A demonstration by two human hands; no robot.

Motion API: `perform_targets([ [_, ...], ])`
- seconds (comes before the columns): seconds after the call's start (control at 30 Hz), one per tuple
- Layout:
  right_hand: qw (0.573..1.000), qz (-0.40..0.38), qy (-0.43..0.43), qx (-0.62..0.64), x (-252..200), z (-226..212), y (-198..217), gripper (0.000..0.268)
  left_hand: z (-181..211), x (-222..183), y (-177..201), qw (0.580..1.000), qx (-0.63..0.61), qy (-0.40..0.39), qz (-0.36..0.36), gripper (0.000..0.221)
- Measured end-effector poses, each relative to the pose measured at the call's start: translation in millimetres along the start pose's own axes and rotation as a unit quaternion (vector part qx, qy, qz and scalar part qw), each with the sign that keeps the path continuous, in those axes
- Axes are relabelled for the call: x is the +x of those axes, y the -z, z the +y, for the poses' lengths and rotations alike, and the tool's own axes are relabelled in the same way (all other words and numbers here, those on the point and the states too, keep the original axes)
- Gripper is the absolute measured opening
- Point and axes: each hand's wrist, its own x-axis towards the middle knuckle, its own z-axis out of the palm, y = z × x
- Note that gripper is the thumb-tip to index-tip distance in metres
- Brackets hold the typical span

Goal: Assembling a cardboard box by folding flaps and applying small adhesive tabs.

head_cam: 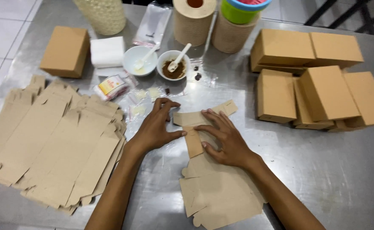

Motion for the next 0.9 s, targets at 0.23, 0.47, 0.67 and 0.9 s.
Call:
perform_targets([
  [0.23, 1.0, -0.002, -0.006, 0.005, -2.9, -1.3, 0.0, 0.045, 18.6, -0.5, 4.0, 0.997, 0.038, 0.035, -0.052, 0.096],
  [0.47, 0.999, -0.01, -0.002, 0.034, -0.4, -1.7, 6.5, 0.049, 17.3, 2.5, 1.2, 0.996, 0.069, 0.022, -0.044, 0.112],
  [0.67, 0.999, -0.003, -0.007, 0.051, 1.4, -0.6, 5.3, 0.049, 17.6, 1.1, 2.0, 0.995, 0.085, 0.012, -0.055, 0.113],
  [0.9, 0.997, 0.008, -0.012, 0.071, 0.0, 3.6, 4.1, 0.049, 23.0, -1.8, 3.4, 0.991, 0.106, -0.002, -0.075, 0.107],
])
